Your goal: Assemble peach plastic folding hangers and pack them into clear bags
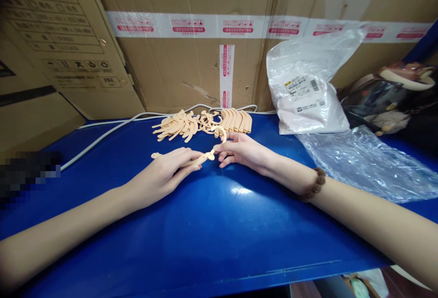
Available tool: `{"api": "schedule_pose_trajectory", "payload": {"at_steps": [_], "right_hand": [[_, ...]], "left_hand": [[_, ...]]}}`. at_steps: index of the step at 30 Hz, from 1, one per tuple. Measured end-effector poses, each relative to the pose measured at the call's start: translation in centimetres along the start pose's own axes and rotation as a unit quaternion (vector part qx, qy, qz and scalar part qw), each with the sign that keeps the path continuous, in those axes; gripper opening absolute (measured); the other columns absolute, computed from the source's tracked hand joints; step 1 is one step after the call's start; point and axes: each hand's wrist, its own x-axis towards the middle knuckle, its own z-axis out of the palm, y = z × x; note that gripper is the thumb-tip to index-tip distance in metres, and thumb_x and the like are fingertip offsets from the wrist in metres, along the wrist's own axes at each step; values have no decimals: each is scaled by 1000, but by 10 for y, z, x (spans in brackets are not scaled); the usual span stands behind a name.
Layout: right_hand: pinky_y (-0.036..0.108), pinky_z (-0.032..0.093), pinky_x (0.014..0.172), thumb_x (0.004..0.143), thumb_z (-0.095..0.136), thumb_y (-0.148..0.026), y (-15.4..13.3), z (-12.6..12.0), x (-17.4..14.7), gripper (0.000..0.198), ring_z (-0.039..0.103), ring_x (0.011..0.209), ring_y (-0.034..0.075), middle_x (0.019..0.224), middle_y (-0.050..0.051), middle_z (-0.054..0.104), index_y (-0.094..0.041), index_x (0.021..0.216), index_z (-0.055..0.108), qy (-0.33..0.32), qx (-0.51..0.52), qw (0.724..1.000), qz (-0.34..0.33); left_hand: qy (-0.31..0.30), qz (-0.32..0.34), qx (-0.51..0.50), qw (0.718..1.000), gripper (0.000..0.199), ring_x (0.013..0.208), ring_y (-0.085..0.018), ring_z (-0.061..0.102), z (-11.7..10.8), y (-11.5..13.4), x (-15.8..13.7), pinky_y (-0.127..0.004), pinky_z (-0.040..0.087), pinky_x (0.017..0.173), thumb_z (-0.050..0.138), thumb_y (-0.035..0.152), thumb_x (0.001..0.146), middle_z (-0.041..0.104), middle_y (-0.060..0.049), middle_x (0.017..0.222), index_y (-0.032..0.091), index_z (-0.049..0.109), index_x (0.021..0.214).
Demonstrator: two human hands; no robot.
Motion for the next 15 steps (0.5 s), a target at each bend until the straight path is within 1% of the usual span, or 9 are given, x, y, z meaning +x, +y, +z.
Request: {"api": "schedule_pose_trajectory", "payload": {"at_steps": [6,12,15], "right_hand": [[23,57,57,68,80,-20,1,-1,0,33,61,60,8,74,-1,66,-17,83,52,-6,-11,1000,-4],[23,57,59,71,80,-22,2,-3,0,32,60,55,8,63,-4,61,-17,83,50,-19,-29,999,3],[24,57,60,73,78,-22,2,-3,-1,30,60,55,8,62,-4,61,-18,83,49,-26,-37,999,4]], "left_hand": [[-3,4,-3,1000,19,96,-17,58,0,-2,-1,-28,45,84,41,21,101,64,-4,101,16,57,111],[-5,27,3,1000,20,97,-18,59,1,-5,-2,-29,47,84,44,18,99,65,-6,103,14,58,113],[-4,28,6,1000,19,96,-18,59,1,-5,-2,-29,47,83,45,18,99,64,-6,102,14,58,113]]}}
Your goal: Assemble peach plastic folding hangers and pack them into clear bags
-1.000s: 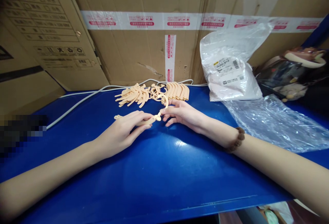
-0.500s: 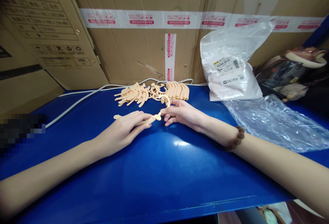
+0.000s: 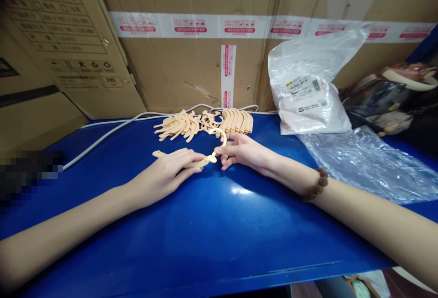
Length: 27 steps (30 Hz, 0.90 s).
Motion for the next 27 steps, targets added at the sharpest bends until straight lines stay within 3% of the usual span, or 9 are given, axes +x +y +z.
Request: {"api": "schedule_pose_trajectory", "payload": {"at_steps": [15,23,27], "right_hand": [[27,57,60,73,76,-23,3,3,0,37,59,57,8,68,-6,59,-20,93,46,6,-27,999,-21],[22,50,49,76,69,-18,-4,9,-5,61,58,50,8,72,-6,62,-21,129,41,35,-85,994,-52],[22,49,49,77,67,-17,-5,9,-6,64,57,50,7,72,-6,61,-20,136,42,33,-105,992,-57]], "left_hand": [[5,41,42,998,21,91,-18,59,0,-3,-1,-30,48,79,45,18,99,64,-6,98,14,57,116],[0,52,89,995,27,90,-21,59,-1,-2,0,-34,49,77,37,23,102,66,-8,100,13,59,115],[-7,63,105,993,28,88,-21,58,-1,-3,1,-34,48,77,36,21,102,66,-8,99,13,58,116]]}}
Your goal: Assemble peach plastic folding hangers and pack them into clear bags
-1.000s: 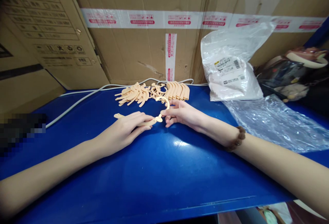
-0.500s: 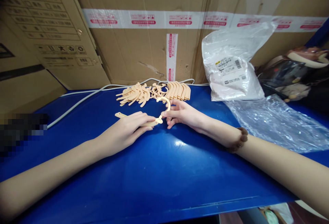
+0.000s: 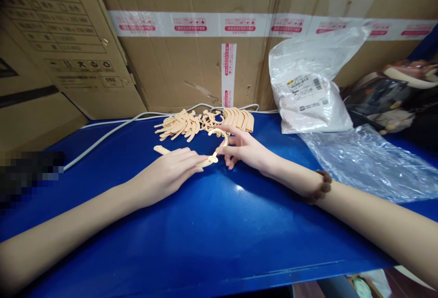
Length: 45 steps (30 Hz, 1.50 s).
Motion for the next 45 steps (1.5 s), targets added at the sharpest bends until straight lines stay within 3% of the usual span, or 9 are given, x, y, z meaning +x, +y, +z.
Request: {"api": "schedule_pose_trajectory", "payload": {"at_steps": [12,31,45], "right_hand": [[24,48,49,80,65,-18,0,3,-1,65,55,49,8,69,-6,60,-19,140,40,4,-21,1000,-12],[24,48,49,82,53,-16,5,4,-1,58,54,50,9,75,-4,61,-21,139,40,15,-85,995,-50],[24,49,49,82,54,-16,5,5,-1,56,54,51,9,73,-4,60,-21,136,41,19,-102,993,-49]], "left_hand": [[-25,-7,22,999,31,84,-21,57,-2,2,2,-35,46,74,34,22,102,65,-6,92,11,60,115],[-11,33,126,991,36,74,-19,56,-5,1,2,-31,38,67,31,25,103,65,-6,83,13,65,106],[-15,28,135,990,39,72,-17,56,-4,-2,2,-30,36,66,28,29,104,66,-4,83,16,65,105]]}}
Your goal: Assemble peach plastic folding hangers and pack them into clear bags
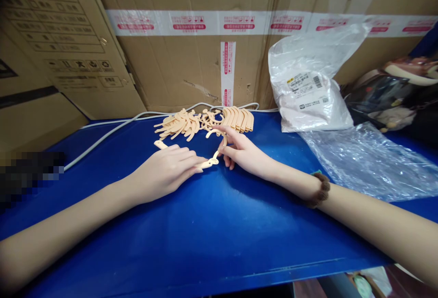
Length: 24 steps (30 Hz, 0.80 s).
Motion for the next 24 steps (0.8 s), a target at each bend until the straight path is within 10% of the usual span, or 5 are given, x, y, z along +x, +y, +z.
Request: {"api": "schedule_pose_trajectory", "payload": {"at_steps": [24], "right_hand": [[23,46,51,82,54,-14,1,-1,-1,59,54,53,9,73,-5,58,-17,139,37,-22,23,999,-2]], "left_hand": [[12,16,-4,1000,40,70,-18,56,-2,2,-1,-29,34,64,28,30,104,63,-4,79,14,65,105]]}}
